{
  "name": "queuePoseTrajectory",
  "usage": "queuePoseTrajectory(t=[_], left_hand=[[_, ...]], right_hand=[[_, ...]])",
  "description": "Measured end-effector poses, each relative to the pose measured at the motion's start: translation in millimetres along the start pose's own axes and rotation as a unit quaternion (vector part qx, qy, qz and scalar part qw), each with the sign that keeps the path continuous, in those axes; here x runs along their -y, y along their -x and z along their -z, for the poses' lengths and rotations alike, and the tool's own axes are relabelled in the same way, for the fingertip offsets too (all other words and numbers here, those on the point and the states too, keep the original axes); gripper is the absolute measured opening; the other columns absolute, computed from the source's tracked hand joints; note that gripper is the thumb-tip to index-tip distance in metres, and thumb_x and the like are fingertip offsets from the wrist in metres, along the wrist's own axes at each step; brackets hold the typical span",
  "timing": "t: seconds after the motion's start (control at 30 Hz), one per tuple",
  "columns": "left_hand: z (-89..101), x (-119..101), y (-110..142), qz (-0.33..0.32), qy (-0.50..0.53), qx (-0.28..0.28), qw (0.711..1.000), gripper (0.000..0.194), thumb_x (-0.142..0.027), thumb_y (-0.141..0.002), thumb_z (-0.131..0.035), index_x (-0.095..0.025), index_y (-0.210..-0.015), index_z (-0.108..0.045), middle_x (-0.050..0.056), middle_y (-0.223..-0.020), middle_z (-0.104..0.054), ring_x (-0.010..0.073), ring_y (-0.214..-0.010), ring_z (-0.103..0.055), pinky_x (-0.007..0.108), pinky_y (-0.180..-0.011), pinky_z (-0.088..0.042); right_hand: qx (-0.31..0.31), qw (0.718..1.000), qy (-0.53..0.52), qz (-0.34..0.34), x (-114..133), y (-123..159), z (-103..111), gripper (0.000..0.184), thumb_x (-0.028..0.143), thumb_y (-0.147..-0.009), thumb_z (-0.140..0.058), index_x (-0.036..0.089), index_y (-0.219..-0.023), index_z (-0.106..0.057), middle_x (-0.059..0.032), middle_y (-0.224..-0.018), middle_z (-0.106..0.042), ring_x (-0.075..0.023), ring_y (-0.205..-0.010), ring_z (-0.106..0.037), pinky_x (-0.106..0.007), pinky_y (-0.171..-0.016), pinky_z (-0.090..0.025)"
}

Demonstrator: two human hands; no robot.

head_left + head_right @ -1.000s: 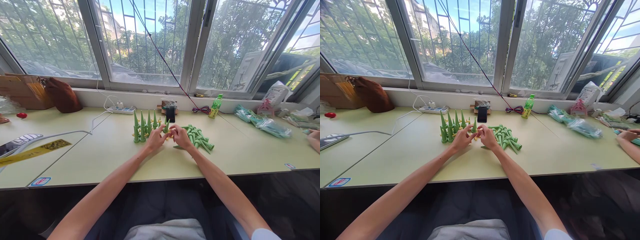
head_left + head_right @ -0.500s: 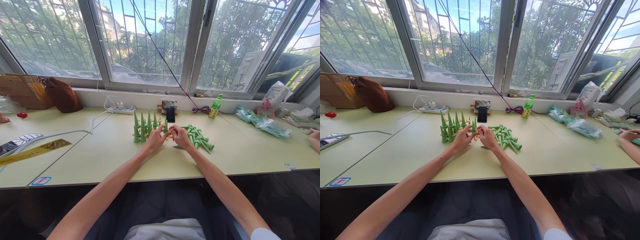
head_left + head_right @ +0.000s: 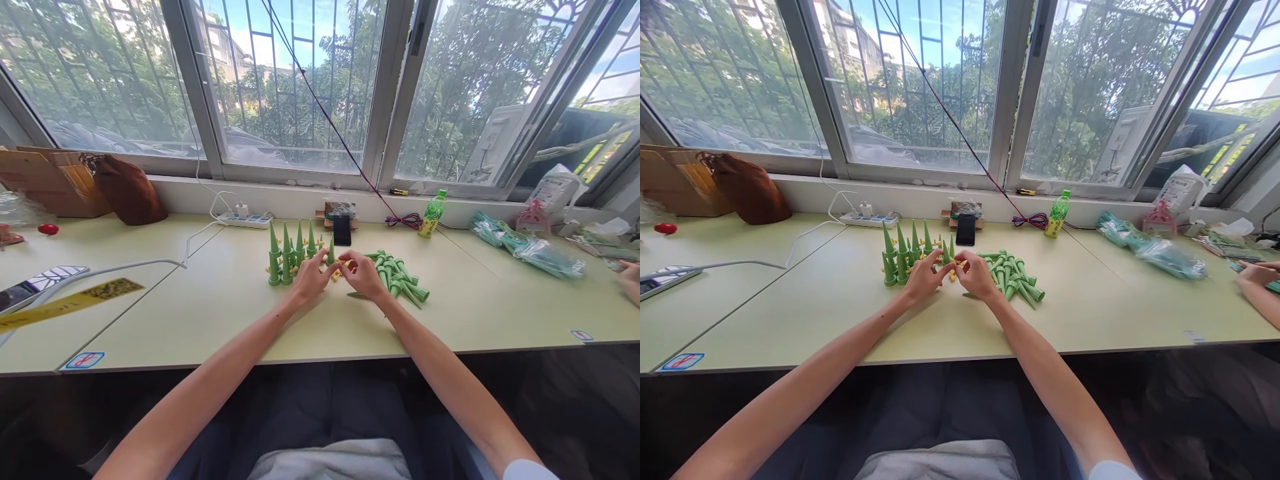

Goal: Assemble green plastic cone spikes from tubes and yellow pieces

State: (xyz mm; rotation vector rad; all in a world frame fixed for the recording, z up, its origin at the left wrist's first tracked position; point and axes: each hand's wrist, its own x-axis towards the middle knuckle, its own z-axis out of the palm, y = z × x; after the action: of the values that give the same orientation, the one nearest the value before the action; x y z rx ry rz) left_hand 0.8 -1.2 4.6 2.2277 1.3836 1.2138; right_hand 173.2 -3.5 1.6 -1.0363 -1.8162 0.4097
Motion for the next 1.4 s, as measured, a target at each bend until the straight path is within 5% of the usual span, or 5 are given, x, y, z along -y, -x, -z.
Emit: queuePoseTrajectory(t=[0.5, 0.87, 1.4], left_hand=[[3.3, -5, 1, -0.006, 0.009, 0.02, 1.0, 0.043, -0.057, -0.091, -0.053, -0.021, -0.114, -0.06, 0.004, -0.083, -0.071, 0.0142, -0.049, -0.063, 0.029, -0.071, -0.052], [4.4, -10, 0, 0.02, 0.085, 0.039, 0.995, 0.027, -0.037, -0.092, -0.054, -0.02, -0.112, -0.058, 0.008, -0.113, -0.068, 0.0076, -0.046, -0.06, 0.024, -0.055, -0.049], [-2.2, 3, -4, -0.037, 0.105, 0.014, 0.994, 0.015, -0.021, -0.083, -0.059, -0.019, -0.099, -0.057, 0.004, -0.106, -0.057, 0.0069, -0.059, -0.055, 0.021, -0.053, -0.047]], right_hand=[[0.005, 1.0, 0.017, 0.005, 2, 1, 0, 0.022, 0.033, -0.086, -0.057, 0.017, -0.073, -0.062, 0.0006, -0.059, -0.059, -0.0117, -0.054, -0.048, -0.025, -0.057, -0.037], [-0.041, 0.999, 0.023, -0.012, -3, -2, 0, 0.017, 0.031, -0.085, -0.056, 0.017, -0.083, -0.066, -0.0026, -0.071, -0.066, -0.0126, -0.057, -0.052, -0.025, -0.059, -0.041], [-0.017, 0.999, -0.022, -0.032, -2, 0, -2, 0.012, 0.029, -0.084, -0.058, 0.019, -0.088, -0.063, -0.0031, -0.069, -0.072, -0.0163, -0.06, -0.065, -0.027, -0.061, -0.049]])
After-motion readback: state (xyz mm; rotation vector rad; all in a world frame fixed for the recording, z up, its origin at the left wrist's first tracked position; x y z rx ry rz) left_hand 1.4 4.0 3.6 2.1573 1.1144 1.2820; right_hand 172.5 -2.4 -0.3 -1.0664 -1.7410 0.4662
